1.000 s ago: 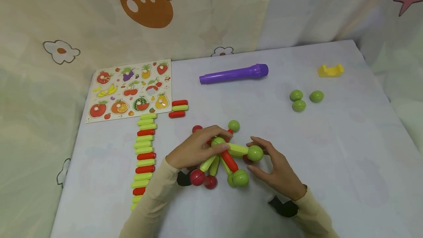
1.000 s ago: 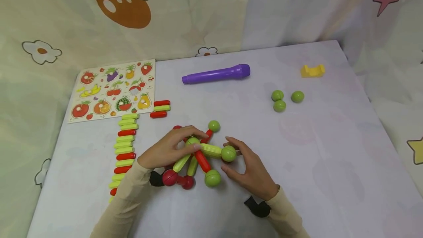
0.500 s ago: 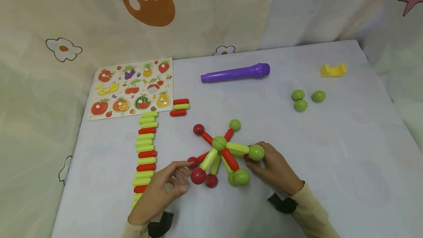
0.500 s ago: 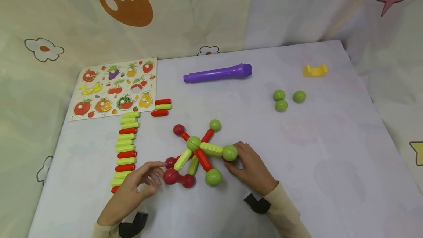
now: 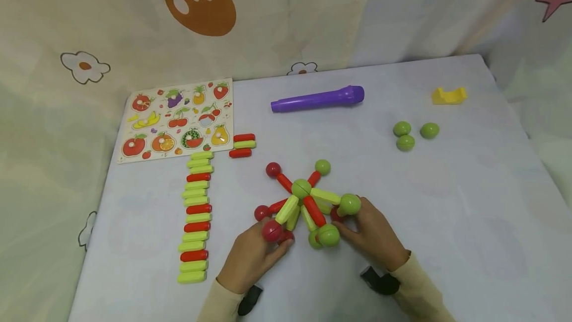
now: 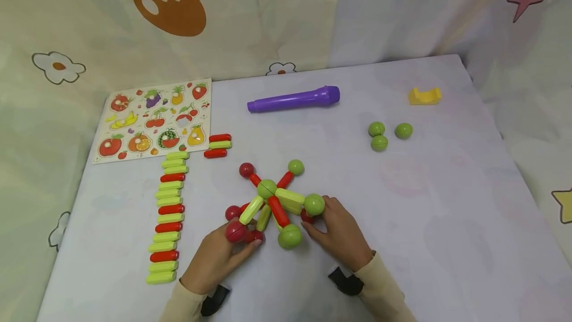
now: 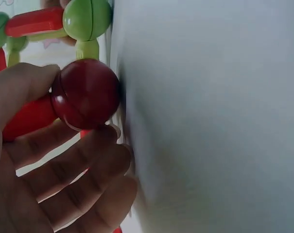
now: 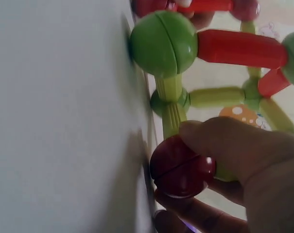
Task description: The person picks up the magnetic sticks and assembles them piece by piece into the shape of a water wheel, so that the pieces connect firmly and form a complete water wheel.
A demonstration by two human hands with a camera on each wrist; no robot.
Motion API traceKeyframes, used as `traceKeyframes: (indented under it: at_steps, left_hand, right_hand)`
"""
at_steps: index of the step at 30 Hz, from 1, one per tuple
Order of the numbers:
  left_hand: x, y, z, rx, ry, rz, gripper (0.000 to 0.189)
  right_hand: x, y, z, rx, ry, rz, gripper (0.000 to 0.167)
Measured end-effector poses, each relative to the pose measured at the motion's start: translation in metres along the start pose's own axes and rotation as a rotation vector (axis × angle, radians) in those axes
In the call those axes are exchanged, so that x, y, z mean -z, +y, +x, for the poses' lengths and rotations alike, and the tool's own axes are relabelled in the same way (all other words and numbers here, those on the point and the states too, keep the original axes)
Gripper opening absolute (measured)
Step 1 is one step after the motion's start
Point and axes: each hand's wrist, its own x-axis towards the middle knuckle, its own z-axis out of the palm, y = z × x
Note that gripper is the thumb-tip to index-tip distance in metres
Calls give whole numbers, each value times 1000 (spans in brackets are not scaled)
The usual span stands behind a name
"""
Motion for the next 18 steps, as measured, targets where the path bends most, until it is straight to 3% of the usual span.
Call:
traceKeyframes:
  at_steps: [5, 12, 18]
  left_hand:
    - [6, -8, 14, -4, 4, -11, 38]
    - [17, -26, 36, 19, -22, -30, 36]
    - [25, -40, 55, 40, -44, -72, 35]
  right_hand:
    - [-5, -3, -6, -13, 39, -45, 36]
    - [-17, -9, -12, 195, 162, -117, 38]
    - [-24, -21, -13, 242, 93, -124, 38]
